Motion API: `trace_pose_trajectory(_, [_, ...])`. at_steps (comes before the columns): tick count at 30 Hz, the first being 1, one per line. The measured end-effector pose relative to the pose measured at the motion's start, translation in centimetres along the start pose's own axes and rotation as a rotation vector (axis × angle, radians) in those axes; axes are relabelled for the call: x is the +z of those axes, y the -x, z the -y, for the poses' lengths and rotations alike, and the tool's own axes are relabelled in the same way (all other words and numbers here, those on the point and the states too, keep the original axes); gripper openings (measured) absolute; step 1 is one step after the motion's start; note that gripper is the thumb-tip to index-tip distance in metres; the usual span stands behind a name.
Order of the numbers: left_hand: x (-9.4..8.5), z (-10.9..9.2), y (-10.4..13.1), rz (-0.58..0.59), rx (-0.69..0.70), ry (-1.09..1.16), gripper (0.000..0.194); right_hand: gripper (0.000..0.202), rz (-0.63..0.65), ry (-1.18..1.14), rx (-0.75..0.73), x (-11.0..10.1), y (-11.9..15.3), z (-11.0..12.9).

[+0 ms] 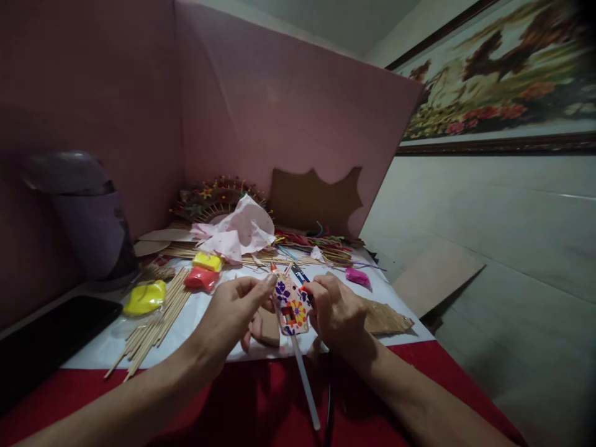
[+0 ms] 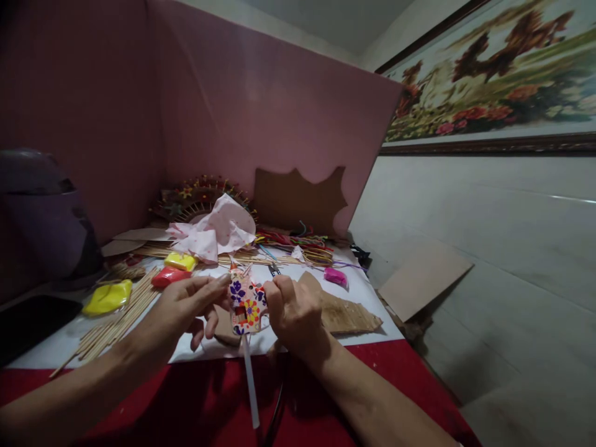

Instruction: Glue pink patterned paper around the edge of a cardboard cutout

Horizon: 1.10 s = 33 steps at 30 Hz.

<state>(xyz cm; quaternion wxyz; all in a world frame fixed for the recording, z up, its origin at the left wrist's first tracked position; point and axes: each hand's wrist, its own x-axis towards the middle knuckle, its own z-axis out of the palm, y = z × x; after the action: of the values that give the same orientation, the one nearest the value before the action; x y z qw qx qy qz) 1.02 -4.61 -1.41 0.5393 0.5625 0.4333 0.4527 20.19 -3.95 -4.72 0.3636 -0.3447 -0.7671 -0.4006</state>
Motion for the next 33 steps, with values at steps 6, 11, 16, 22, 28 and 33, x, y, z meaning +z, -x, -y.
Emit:
trace_pose_trajectory(6, [0.0,0.6,-0.1,0.029,0.051,0.024,0.03,0.03,0.046,-0.084,0.165,0.7,0.1,0.3])
trace_pose_trajectory(11, [-0.3,0.6,-0.3,0.049,0.045,0.057,0.026,0.028,0.164,-0.035,0.132,0.7,0.0,0.2])
trace_pose_trajectory(16, [-0.5,0.0,-0.4,0.102,0.018,0.127,0.018,0.017,0.095,0.115,0.084,0.2,-0.3,-0.1])
trace_pose_trajectory(22, [-0.3,-0.4,-0.6,0.019,-0.05,0.023,0.035,0.019,0.119,0.133,0.072,0.2,-0.3,0.1])
trace_pose_trajectory(28, [-0.7,0.0,-0.7,0.09,-0.03,0.083,0.029,0.017,0.109,0.124,0.088,0.2,-0.1,0.0])
trace_pose_trajectory(33, [-0.7,-0.5,-0.6,0.056,-0.046,0.053,0.034,0.019,0.079,0.121,0.07,0.2,-0.2,0.1])
